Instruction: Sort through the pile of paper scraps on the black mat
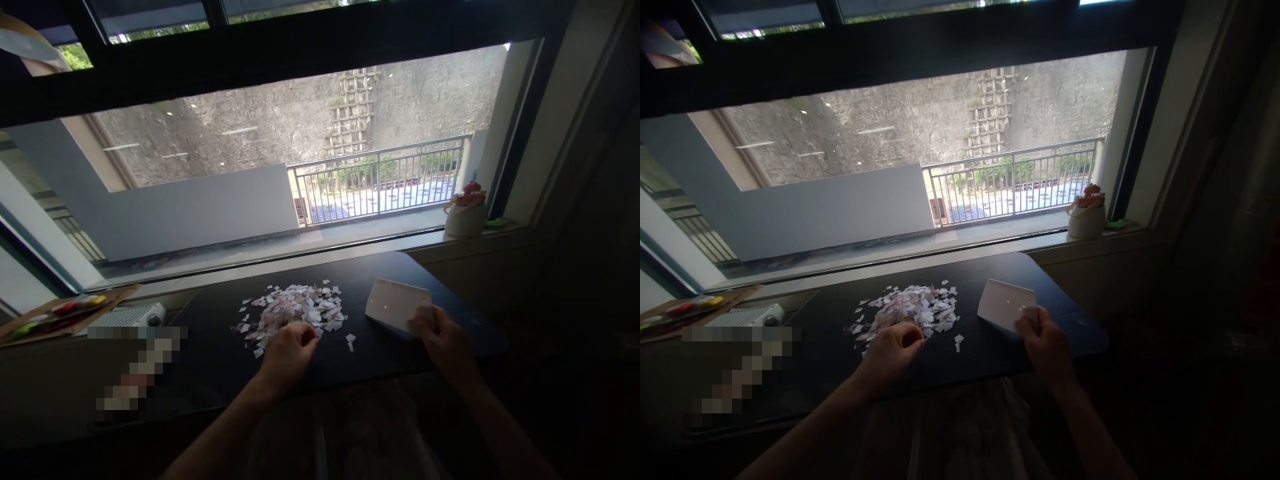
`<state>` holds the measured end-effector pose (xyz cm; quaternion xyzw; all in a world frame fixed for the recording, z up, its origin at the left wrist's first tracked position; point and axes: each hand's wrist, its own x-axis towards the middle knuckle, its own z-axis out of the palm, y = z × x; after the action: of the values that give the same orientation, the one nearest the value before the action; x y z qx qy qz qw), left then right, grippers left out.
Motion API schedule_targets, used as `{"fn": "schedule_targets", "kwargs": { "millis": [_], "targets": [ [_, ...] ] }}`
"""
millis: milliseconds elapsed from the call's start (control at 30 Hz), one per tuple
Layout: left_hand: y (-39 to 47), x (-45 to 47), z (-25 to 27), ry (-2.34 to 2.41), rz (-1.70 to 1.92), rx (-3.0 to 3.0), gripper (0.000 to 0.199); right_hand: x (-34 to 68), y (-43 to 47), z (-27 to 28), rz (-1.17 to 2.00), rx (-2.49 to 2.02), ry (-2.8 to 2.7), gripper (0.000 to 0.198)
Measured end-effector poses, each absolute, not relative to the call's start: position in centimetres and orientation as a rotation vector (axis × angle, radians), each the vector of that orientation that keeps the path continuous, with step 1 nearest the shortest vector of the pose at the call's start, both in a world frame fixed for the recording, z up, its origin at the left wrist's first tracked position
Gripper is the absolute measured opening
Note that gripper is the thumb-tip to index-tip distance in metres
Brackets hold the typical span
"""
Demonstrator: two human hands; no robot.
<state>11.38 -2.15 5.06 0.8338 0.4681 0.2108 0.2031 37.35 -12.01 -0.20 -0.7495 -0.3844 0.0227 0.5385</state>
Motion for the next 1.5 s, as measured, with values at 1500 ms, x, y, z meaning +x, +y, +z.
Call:
{"fn": "schedule_targets", "kwargs": {
  "millis": [1500],
  "targets": [
    [1.4, 0.0, -0.3, 1.486, 1.437, 2.601, 0.03, 35.4, -14.6, 2.1, 0.764, -1.541, -0.972, 0.028]
  ]
}}
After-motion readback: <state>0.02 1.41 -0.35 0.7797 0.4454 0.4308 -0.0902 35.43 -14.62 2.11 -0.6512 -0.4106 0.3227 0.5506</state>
